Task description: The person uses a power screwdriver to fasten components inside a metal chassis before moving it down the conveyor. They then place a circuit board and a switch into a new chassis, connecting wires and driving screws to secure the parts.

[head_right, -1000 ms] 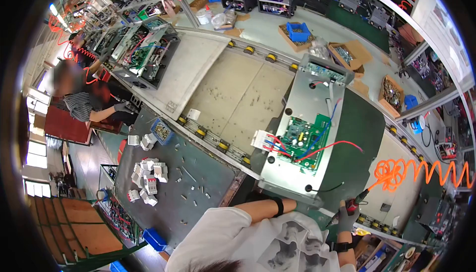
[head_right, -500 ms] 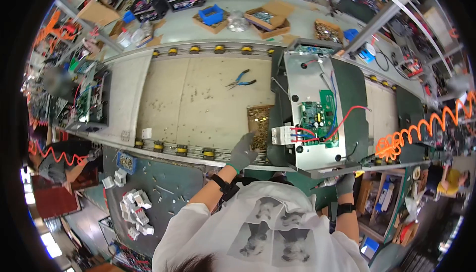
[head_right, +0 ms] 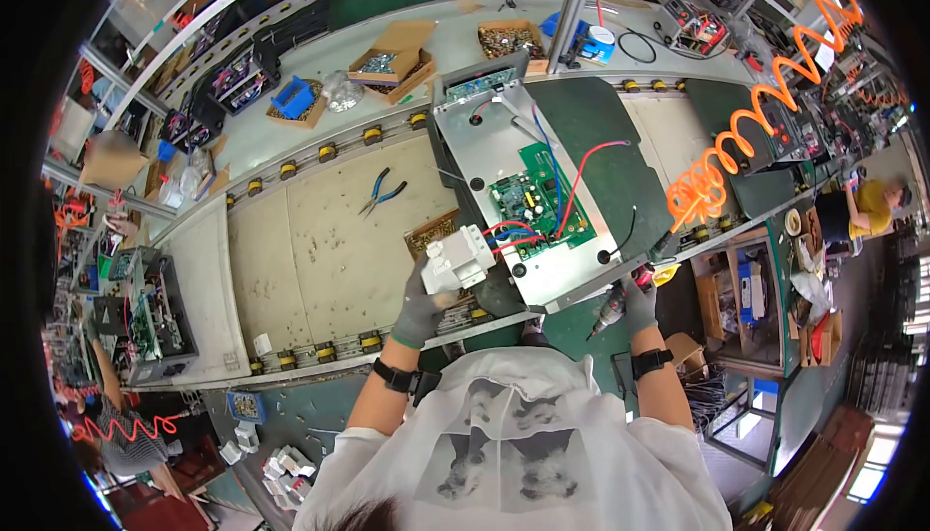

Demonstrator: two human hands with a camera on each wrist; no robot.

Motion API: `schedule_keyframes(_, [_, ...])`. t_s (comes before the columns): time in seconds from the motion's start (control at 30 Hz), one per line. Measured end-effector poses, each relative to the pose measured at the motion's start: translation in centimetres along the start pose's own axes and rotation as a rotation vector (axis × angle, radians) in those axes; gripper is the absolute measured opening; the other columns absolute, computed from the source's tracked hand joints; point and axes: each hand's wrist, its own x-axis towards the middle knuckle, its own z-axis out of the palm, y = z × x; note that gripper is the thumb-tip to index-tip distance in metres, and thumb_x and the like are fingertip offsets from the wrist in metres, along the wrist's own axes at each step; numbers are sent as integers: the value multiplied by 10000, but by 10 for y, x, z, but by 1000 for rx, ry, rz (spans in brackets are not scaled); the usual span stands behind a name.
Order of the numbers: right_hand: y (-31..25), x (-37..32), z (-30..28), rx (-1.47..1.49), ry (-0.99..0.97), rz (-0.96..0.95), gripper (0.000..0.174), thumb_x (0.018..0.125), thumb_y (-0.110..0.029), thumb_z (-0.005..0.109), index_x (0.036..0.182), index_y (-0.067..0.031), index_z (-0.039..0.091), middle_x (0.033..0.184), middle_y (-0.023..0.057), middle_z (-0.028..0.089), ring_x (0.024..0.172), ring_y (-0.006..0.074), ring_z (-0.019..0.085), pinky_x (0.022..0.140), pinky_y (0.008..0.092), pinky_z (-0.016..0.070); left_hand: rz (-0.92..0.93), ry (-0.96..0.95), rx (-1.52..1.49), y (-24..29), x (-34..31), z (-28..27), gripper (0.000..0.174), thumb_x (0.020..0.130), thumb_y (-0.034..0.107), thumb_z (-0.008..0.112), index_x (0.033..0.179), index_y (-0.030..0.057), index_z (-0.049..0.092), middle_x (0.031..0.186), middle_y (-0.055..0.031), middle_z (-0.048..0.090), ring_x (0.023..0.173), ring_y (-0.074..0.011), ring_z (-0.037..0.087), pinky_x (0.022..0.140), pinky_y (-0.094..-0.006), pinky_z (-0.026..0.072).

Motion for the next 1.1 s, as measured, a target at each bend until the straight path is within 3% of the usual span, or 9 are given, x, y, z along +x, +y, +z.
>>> schedule_keyframes(0.17, [-8, -12, 18, -88, 33, -9, 249, 828, -113, 683, 1045, -58, 575, 856, 25, 626, 689, 133, 596, 599, 275, 496, 125, 46, 197, 28, 17, 41, 797, 665, 87, 787, 1333, -5, 362, 1299, -136, 497, 1164, -234, 528, 975, -347, 445])
schedule_keyframes(0.27, [-9, -15, 22, -88, 44, -4, 249, 835, -118, 682, 1049, -58, 568, 852, 32, 628, 671, 138, 597, 584, 282, 503, 585, 47, 713, 11, 55, 57, 751, 613, 203, 877, 1164, 68, 386, 1273, -116, 467, 1071, -209, 556, 926, -325, 471])
schedule_keyframes(0.37, [-11, -20, 25, -64, 50, -20, 236, 828, -113, 691, 1021, -59, 566, 861, 44, 633, 642, 134, 591, 572, 282, 500, 854, -271, 428, 14, 105, 105, 791, 606, 184, 878, 1192, 100, 354, 1229, -94, 457, 1083, -205, 532, 915, -333, 476])
schedule_keyframes(0.43, [-13, -22, 27, -15, 23, 3, 245, 822, -114, 699, 1021, -58, 567, 860, 45, 633, 633, 126, 584, 565, 280, 492, 459, -379, 62, -5, 118, 133, 792, 602, 174, 876, 1200, 123, 360, 1223, -91, 456, 1117, -203, 504, 920, -334, 470])
schedule_keyframes(0.5, [-14, -20, 28, -84, 72, -12, 275, 814, -115, 709, 1040, -57, 564, 864, 48, 638, 646, 120, 583, 567, 272, 482, 343, -413, 455, -6, 132, 149, 776, 651, 142, 834, 1273, 118, 371, 1206, -69, 488, 1103, -149, 499, 894, -302, 470])
schedule_keyframes(0.57, [-7, -15, 22, -25, -114, -23, 356, 813, -106, 714, 1130, -61, 559, 932, 36, 639, 747, 117, 600, 651, 273, 499, 203, -365, 485, -4, 141, 168, 831, 639, 213, 834, 1322, 110, 373, 1125, -102, 533, 1044, -219, 563, 898, -346, 473])
schedule_keyframes(0.7, [-17, -20, 27, 39, -177, -73, 496, 825, -87, 703, 1281, -70, 509, 1056, 3, 613, 930, 118, 588, 822, 291, 487, 550, -386, 1290, 5, 143, 170, 782, 639, 244, 810, 1299, 84, 422, 1100, -133, 558, 1011, -288, 550, 881, -384, 467])
schedule_keyframes(0.9, [-14, -20, 30, 42, -98, -51, 326, 811, -82, 714, 1096, -49, 561, 971, 22, 634, 853, 124, 609, 786, 296, 497, 67, -821, 2193, 7, 130, 182, 579, 669, 302, 744, 1173, 101, 542, 1108, -109, 574, 1067, -324, 494, 881, -381, 472])
schedule_keyframes(1.1, [-13, -24, 37, 46, -69, -80, 305, 810, -109, 723, 1062, -56, 560, 907, 6, 627, 800, 98, 593, 724, 270, 489, 92, -862, 2133, -6, 118, 177, 432, 716, 263, 652, 1091, 65, 571, 1063, -115, 577, 1078, -296, 507, 865, -374, 487])
